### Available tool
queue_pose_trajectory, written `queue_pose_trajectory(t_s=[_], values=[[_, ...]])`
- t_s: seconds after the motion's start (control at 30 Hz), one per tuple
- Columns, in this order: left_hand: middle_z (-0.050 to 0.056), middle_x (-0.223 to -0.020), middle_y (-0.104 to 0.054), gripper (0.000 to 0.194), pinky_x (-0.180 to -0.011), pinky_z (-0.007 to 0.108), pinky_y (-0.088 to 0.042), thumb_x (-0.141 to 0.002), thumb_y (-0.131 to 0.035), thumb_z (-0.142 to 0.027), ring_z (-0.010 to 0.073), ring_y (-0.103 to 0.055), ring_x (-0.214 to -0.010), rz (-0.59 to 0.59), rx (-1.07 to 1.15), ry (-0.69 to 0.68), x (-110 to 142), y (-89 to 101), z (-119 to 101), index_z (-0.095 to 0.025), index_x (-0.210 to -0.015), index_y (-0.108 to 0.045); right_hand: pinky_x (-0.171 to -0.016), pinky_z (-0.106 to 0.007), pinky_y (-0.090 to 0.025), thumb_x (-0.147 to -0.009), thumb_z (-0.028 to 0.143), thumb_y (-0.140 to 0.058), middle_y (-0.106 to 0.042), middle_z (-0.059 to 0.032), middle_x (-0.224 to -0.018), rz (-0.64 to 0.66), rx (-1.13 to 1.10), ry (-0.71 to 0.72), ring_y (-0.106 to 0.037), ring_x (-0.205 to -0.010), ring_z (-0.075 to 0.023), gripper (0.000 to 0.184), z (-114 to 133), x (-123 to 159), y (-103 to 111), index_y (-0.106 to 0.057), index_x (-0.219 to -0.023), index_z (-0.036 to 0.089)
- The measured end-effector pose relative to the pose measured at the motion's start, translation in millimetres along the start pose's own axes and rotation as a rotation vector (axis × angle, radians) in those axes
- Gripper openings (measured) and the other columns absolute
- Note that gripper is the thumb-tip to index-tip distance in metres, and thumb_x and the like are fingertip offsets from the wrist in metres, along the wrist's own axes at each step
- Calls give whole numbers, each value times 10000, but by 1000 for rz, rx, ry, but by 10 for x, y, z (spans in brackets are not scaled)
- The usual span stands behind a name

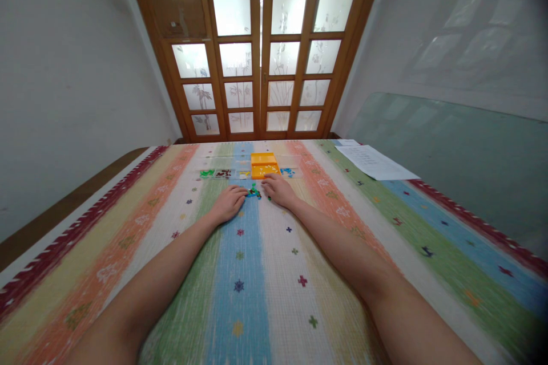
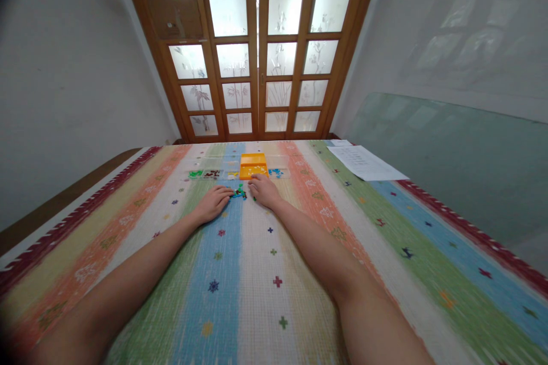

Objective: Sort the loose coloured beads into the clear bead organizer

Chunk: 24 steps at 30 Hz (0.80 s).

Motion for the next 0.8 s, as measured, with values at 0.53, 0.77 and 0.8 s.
queue_pose_trajectory(t_s=[0.53,0.77,0.8], values=[[107,-1221,-723,386,-1054,439,-475,-991,-462,-393,239,-673,-1068,-545,587,580,47,208,937,-182,-1157,-739,-1082,-403,-451,-1026,280,-540,-650,-120,-1316,6,-14,26,-579,-1234,-234,247,-20,1,0,-760,-1111,206],[46,-981,-699,283,-731,280,-538,-901,-635,-321,120,-662,-706,-732,1254,853,178,293,1306,-188,-1147,-675,-1079,-388,-455,-1035,297,-519,-646,-109,-1330,15,-4,20,-589,-1226,-228,264,-17,5,-1,-759,-1104,212],[44,-985,-691,268,-744,283,-546,-905,-638,-301,122,-671,-726,-740,1316,849,186,301,1322,-191,-1148,-660,-1079,-387,-456,-1035,298,-519,-647,-108,-1332,17,-4,18,-589,-1228,-227,265,-19,5,-3,-760,-1104,213]])
Point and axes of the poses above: each hand's wrist, its own x-axis away from the middle knuckle, its own y-axis out of the back of the hand, z = x × y, the point moved 3 cm from there along -x, towards the middle knuckle
